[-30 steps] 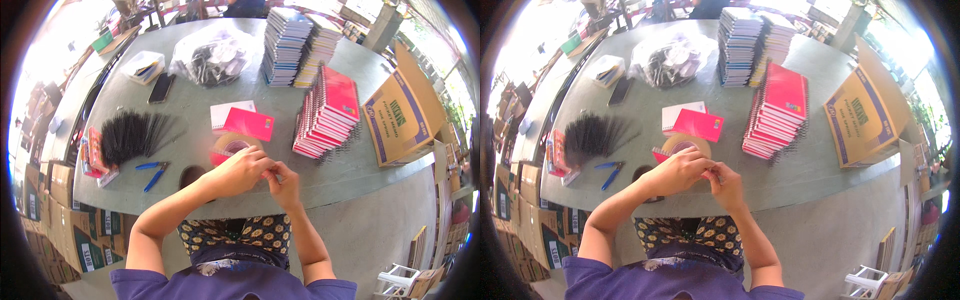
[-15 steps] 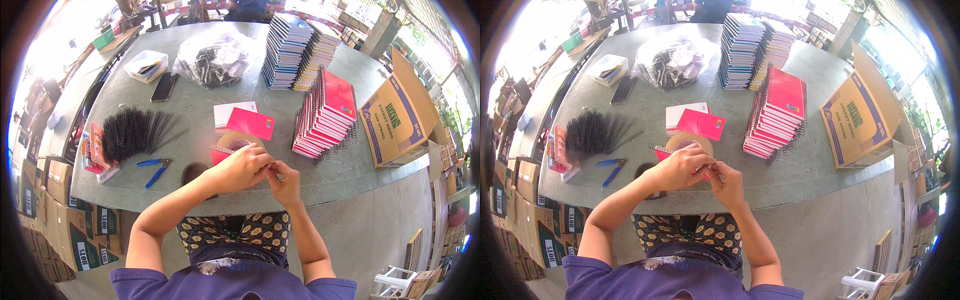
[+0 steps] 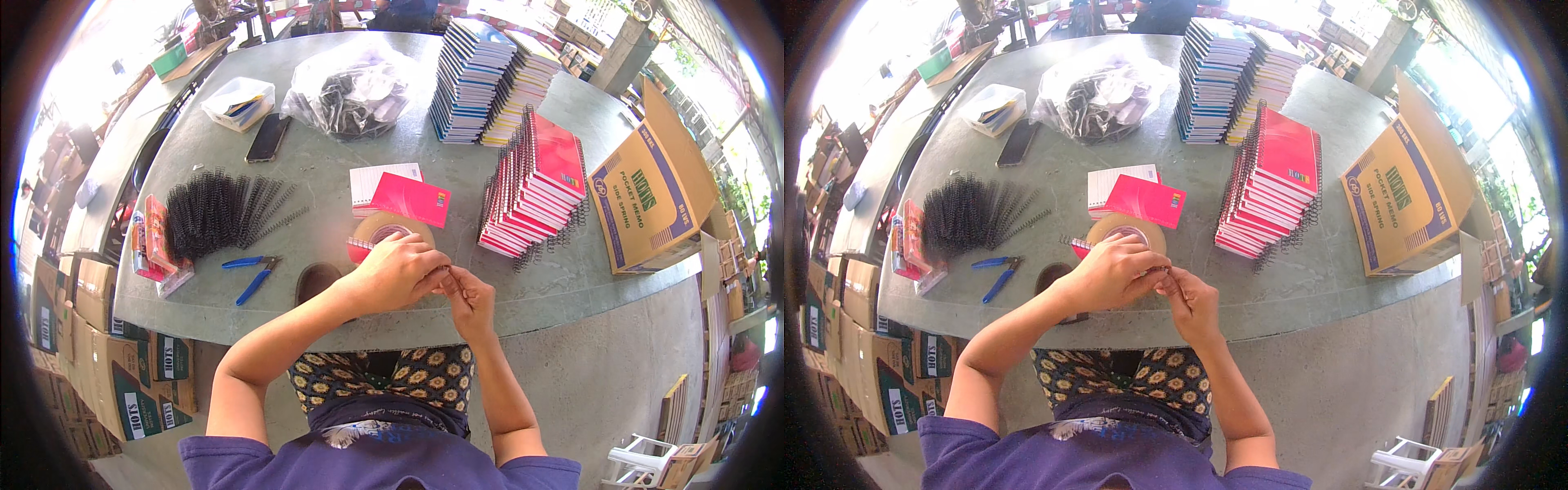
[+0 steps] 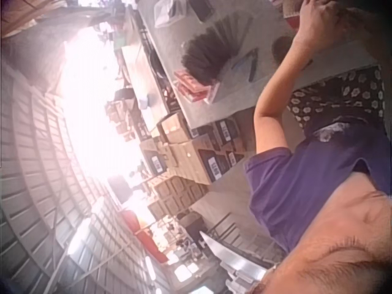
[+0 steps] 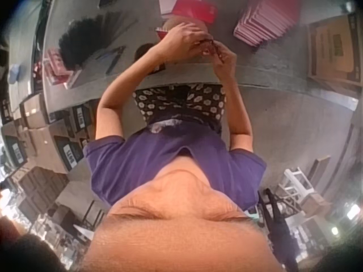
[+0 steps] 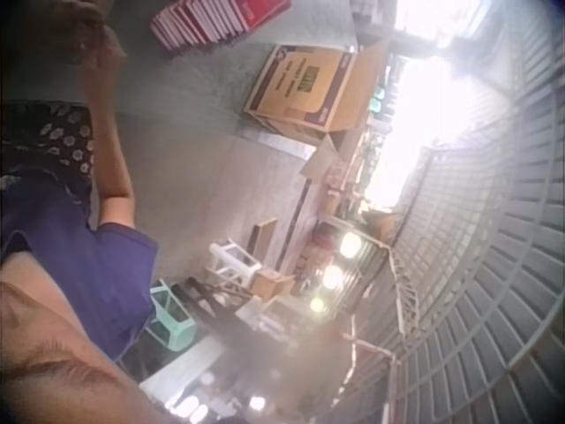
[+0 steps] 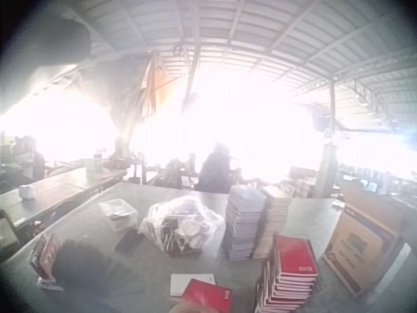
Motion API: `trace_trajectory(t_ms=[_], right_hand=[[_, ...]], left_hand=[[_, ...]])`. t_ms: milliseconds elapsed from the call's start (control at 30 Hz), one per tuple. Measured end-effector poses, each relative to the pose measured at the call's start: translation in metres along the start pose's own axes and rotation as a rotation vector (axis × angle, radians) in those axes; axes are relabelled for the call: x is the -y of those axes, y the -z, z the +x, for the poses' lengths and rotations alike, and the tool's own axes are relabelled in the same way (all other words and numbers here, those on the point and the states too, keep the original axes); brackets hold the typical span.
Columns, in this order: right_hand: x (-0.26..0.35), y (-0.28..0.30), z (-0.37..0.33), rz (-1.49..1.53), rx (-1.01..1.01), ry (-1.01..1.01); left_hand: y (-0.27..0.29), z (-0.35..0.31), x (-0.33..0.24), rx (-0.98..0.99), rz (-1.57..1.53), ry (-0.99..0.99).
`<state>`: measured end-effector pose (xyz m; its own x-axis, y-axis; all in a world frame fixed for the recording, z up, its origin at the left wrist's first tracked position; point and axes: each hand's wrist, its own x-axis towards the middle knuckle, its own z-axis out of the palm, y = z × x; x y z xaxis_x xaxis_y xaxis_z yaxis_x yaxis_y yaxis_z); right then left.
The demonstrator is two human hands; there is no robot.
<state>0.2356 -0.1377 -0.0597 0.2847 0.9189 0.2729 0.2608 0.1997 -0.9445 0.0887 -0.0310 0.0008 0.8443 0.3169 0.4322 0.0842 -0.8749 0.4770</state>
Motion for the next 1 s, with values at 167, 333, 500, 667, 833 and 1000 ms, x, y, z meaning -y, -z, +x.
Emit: trace_trajectory(t_ms=[167,333,500,667,833,1000], right_hand=[[0.011,-0.003,0.000,-0.115,-0.028,0.142],[0.012,-0.008,0.003,-0.043,-0.005,0.134],[0.024,0.017,0.017,0.281,-0.183,0.050],[0.063,0.053,0.053,0.438,-0.311,0.206],[0.105,0.127,0.064,0.144,-0.812,0.418],[0.081,0.142,0.054,0.036,-0.865,0.293]], left_hand=[[-0.006,-0.003,-0.003,-0.143,-0.045,-0.049],[0.003,0.000,0.003,-0.101,-0.035,-0.022],[0.044,-0.004,-0.011,-0.638,0.168,0.197],[0.033,0.033,-0.011,-0.653,-0.814,0.332],[0.062,0.146,-0.052,-0.809,0.161,-0.453],[0.008,0.179,-0.020,-0.059,0.523,-0.165]])
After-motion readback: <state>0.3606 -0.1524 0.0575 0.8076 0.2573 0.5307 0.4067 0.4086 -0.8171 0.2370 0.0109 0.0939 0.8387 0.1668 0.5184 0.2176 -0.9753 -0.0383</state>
